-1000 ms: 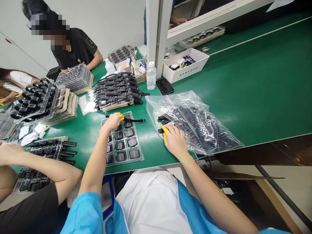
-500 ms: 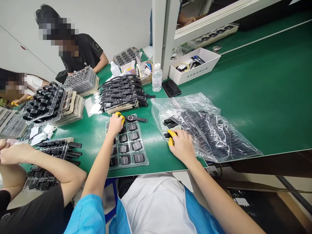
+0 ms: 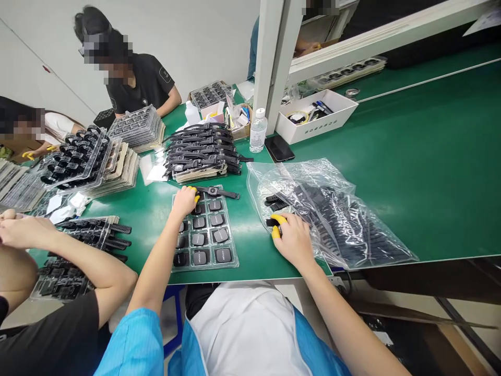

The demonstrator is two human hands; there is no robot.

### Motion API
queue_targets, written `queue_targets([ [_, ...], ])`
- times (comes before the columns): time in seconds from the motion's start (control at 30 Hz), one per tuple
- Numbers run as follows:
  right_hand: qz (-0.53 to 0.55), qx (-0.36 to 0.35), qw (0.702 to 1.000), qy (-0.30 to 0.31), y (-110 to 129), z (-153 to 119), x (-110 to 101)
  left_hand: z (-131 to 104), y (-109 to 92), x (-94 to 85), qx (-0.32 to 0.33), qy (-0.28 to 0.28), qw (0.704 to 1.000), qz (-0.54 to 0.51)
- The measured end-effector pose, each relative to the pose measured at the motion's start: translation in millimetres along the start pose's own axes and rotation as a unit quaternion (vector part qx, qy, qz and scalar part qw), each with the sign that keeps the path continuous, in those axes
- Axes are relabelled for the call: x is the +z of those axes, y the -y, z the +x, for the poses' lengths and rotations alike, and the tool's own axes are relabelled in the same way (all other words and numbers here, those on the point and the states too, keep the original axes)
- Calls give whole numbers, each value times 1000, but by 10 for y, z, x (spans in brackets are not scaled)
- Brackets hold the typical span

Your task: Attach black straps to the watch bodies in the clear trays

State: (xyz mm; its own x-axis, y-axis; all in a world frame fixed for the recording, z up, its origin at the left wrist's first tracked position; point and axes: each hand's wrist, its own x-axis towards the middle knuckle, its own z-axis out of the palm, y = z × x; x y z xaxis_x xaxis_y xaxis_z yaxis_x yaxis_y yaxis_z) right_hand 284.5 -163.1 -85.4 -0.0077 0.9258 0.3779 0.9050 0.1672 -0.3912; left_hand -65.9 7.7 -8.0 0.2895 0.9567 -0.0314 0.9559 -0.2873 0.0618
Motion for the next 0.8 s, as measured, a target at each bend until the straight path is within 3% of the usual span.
queue_targets([
  [0.13, 1, -3, 1000, -2, -3, -1, 13, -12, -40, -46, 19, -27, 997, -70],
  [0.3, -4, -8, 1000, -3, 6, -11, 4, 49, -236, 54, 81, 17, 981, -173],
  [0.53, 62, -16, 997, -50, -26, -26, 16, -4, -255, 60, 62, -5, 965, -254],
  [0.63, 130, -22, 987, -87, -44, -48, -10, -204, -306, 1, 31, -25, 956, -292],
  [0.7, 169, -8, 981, -100, -13, -68, -70, -448, -413, -34, 9, -25, 932, -361],
  [0.8, 226, 30, 969, -99, 143, -92, -207, -951, -663, -53, -22, -15, 845, -534],
])
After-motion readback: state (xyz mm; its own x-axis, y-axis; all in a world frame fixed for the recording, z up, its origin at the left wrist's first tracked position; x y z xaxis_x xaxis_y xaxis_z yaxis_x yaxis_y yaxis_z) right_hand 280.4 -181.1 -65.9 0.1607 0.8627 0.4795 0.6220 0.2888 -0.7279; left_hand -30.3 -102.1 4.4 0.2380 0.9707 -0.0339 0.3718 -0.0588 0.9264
